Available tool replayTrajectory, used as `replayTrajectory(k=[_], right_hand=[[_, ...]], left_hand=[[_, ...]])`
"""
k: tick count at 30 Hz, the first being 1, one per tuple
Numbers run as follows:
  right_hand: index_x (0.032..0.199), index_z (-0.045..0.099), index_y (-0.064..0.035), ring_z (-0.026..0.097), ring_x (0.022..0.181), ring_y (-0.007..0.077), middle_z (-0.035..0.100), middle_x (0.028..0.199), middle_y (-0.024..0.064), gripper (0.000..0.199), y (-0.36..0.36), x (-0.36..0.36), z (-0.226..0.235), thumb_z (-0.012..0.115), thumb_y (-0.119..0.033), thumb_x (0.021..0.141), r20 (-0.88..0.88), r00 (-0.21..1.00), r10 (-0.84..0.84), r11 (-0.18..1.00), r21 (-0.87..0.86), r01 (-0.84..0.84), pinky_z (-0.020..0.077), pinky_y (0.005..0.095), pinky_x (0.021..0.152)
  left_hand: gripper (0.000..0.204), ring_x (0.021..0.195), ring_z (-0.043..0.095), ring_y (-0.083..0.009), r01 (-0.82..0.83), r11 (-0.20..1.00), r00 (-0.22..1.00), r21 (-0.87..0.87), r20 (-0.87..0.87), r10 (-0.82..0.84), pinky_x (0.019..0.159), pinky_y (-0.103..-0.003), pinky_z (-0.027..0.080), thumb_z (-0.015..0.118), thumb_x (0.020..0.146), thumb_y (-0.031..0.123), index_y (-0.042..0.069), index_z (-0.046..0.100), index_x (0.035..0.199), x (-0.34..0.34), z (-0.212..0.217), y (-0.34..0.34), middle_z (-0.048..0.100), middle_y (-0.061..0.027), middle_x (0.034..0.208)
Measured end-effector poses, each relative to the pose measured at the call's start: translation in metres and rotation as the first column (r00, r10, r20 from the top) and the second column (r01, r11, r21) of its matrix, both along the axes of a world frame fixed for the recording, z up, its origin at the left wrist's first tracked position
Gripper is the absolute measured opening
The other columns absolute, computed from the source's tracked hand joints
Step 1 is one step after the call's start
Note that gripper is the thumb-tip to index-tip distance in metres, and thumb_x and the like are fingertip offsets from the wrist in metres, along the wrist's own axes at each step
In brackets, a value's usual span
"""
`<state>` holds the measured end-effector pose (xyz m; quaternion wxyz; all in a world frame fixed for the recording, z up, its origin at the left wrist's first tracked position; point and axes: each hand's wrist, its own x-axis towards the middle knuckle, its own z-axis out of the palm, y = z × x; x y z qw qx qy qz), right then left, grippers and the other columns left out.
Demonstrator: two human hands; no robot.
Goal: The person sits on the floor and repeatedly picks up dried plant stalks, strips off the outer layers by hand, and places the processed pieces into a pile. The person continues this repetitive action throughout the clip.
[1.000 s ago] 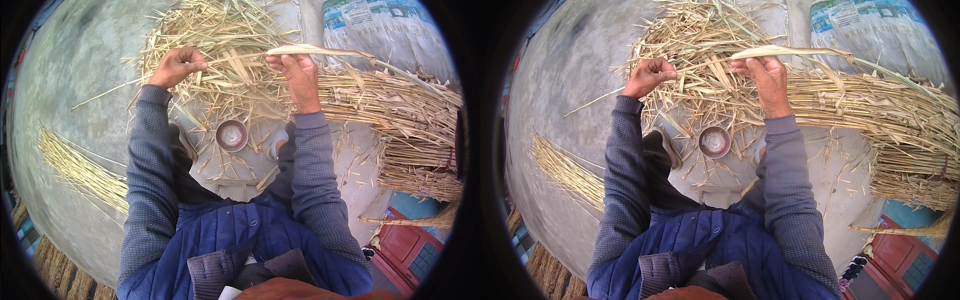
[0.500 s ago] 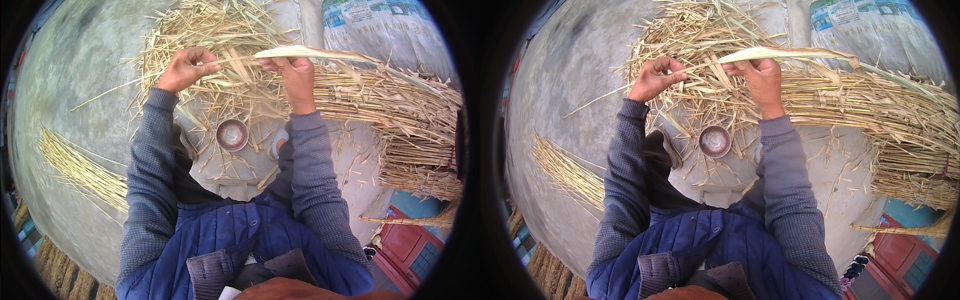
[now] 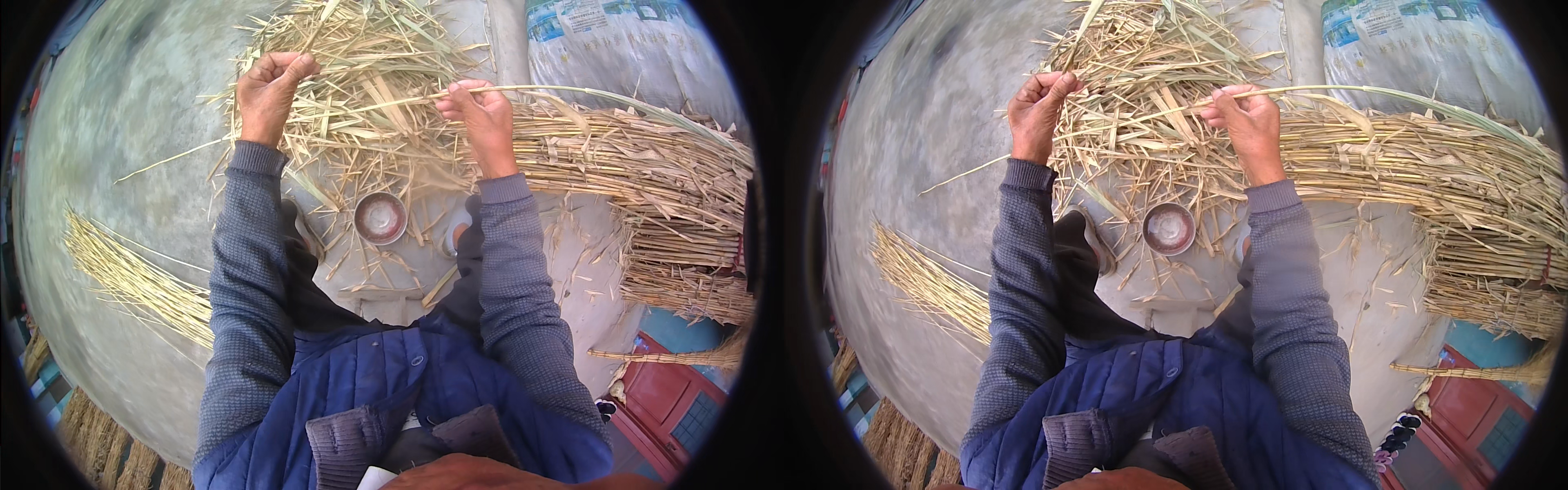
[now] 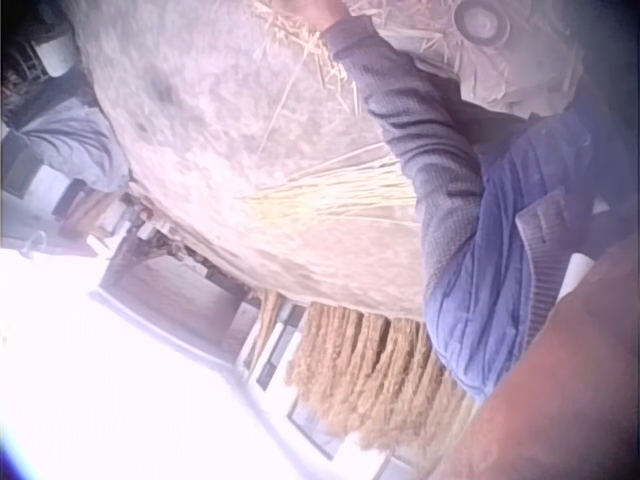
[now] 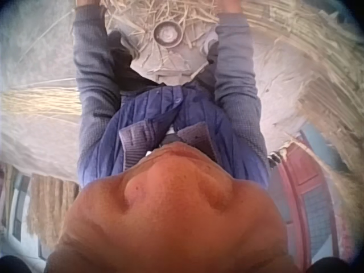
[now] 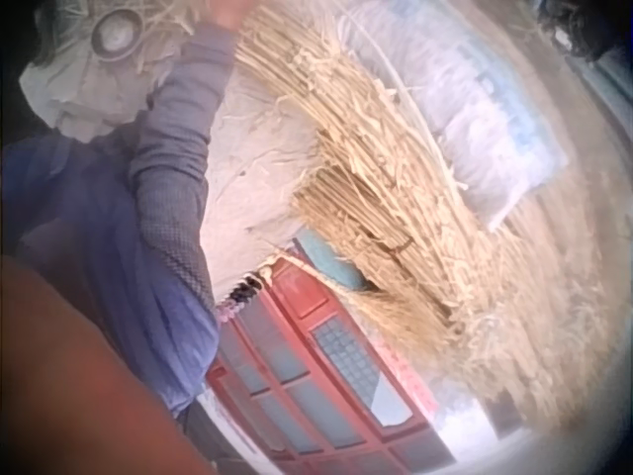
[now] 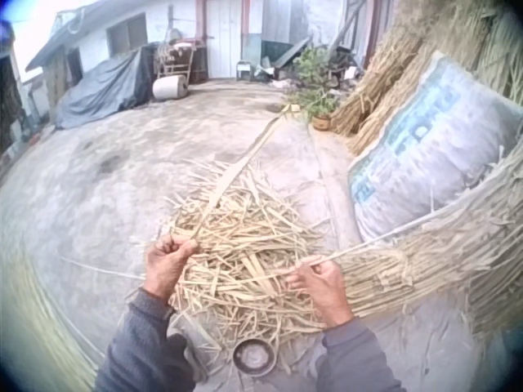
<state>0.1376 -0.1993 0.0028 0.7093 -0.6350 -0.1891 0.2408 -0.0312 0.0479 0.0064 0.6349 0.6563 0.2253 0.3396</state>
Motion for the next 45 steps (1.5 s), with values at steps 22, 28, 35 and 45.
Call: replayTrajectory(k=[22, 28, 35, 45], right_hand=[[0.112, 0.055, 0.0030, 0.073, 0.087, 0.0217, 0.070, 0.096, 0.0150, 0.026, 0.010, -0.014, -0.002, 0.065, -0.017, 0.099, -0.173, 0.983, 0.059, 0.995, 0.084, -0.045, 0.0599, 0.0270, 0.074], [0.111, 0.057, 0.0031, 0.073, 0.091, 0.0228, 0.070, 0.099, 0.0134, 0.022, 0.013, -0.021, 0.001, 0.064, -0.014, 0.099, -0.155, 0.980, 0.124, 0.986, 0.128, -0.105, 0.0598, 0.0277, 0.076], [0.110, 0.060, 0.0031, 0.074, 0.086, 0.0211, 0.071, 0.097, 0.0134, 0.023, 0.013, -0.021, 0.002, 0.065, -0.015, 0.098, -0.113, 0.980, 0.162, 0.985, 0.082, -0.154, 0.0594, 0.0258, 0.073], [0.106, 0.061, 0.0026, 0.074, 0.083, 0.0191, 0.072, 0.095, 0.0155, 0.026, 0.005, -0.014, -0.005, 0.069, -0.020, 0.097, -0.157, 0.980, 0.122, 0.992, 0.033, -0.119, 0.0593, 0.0248, 0.071]], left_hand=[[0.031, 0.075, 0.066, -0.0228, 0.472, 0.799, 0.841, 0.373, -0.461, -0.282, 0.071, -0.038, 0.051, 0.077, 0.085, 0.033, 0.002, 0.073, 0.091, 0.011, -0.021, -0.018, 0.070, -0.0105, 0.081], [0.025, 0.073, 0.062, -0.0103, 0.445, 0.868, 0.852, 0.220, -0.403, -0.335, 0.067, -0.027, 0.050, 0.077, 0.089, 0.025, 0.001, 0.073, 0.095, 0.025, -0.019, -0.043, 0.070, -0.0040, 0.081], [0.020, 0.077, 0.067, -0.0097, 0.383, 0.923, 0.890, -0.031, -0.256, -0.378, 0.071, -0.026, 0.054, 0.079, 0.087, 0.020, 0.001, 0.074, 0.094, 0.024, -0.020, -0.040, 0.074, -0.0048, 0.084], [0.023, 0.083, 0.068, -0.0227, 0.279, 0.657, 0.741, 0.700, -0.592, 0.317, 0.082, -0.039, 0.053, 0.078, 0.085, 0.027, 0.007, 0.070, 0.092, -0.001, -0.025, 0.013, 0.073, -0.0060, 0.082]])
